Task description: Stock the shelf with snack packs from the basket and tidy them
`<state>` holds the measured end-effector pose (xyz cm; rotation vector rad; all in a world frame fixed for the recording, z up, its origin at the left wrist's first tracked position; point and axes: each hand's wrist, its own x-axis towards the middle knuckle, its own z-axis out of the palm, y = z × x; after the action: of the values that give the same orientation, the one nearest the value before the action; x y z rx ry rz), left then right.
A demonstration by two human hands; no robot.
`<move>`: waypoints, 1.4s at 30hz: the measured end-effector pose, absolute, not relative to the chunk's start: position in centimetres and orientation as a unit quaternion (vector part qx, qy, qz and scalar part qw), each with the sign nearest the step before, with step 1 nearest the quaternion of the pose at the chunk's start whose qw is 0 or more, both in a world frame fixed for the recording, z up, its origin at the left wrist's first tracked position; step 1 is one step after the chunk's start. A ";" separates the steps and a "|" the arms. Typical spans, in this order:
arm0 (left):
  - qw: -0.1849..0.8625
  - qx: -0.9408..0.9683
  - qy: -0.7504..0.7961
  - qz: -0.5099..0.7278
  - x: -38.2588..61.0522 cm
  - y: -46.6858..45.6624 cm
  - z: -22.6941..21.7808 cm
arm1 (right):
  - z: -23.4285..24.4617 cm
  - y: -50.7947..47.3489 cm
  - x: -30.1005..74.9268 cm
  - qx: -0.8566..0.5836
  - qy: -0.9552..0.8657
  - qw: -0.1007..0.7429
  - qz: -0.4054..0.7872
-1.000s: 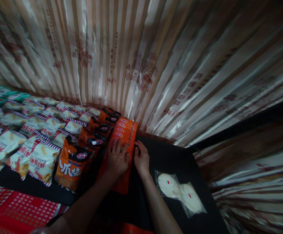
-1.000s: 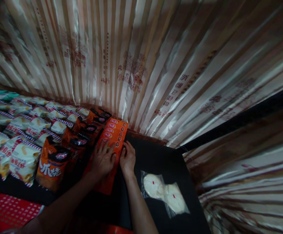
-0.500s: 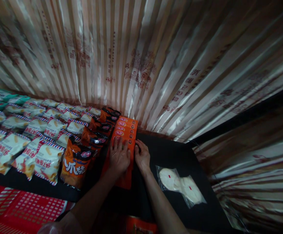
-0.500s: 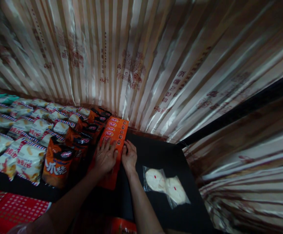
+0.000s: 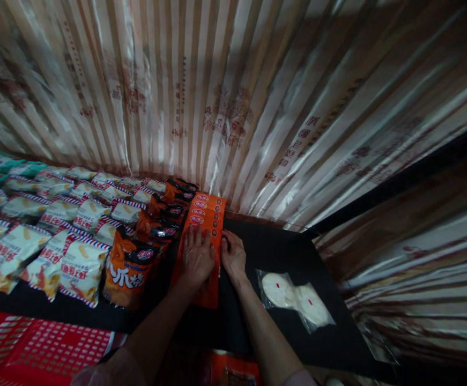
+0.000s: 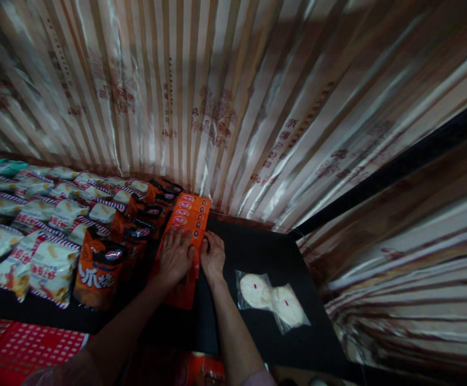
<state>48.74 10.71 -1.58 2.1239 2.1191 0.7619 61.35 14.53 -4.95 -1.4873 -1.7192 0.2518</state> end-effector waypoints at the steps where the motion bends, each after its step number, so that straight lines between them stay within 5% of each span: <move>1: 0.024 0.686 0.684 0.248 48.7 10.7 -1.6 | -5.0 14.5 61.3 -0.591 -0.684 0.415 0.099; 42: 0.030 0.734 0.628 0.259 49.0 9.9 -2.4 | -4.6 16.3 61.4 -0.594 -0.680 0.420 0.091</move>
<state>48.97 9.89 -2.42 2.2609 1.9344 0.7985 61.39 16.30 -4.59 -1.4886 -1.7058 0.2290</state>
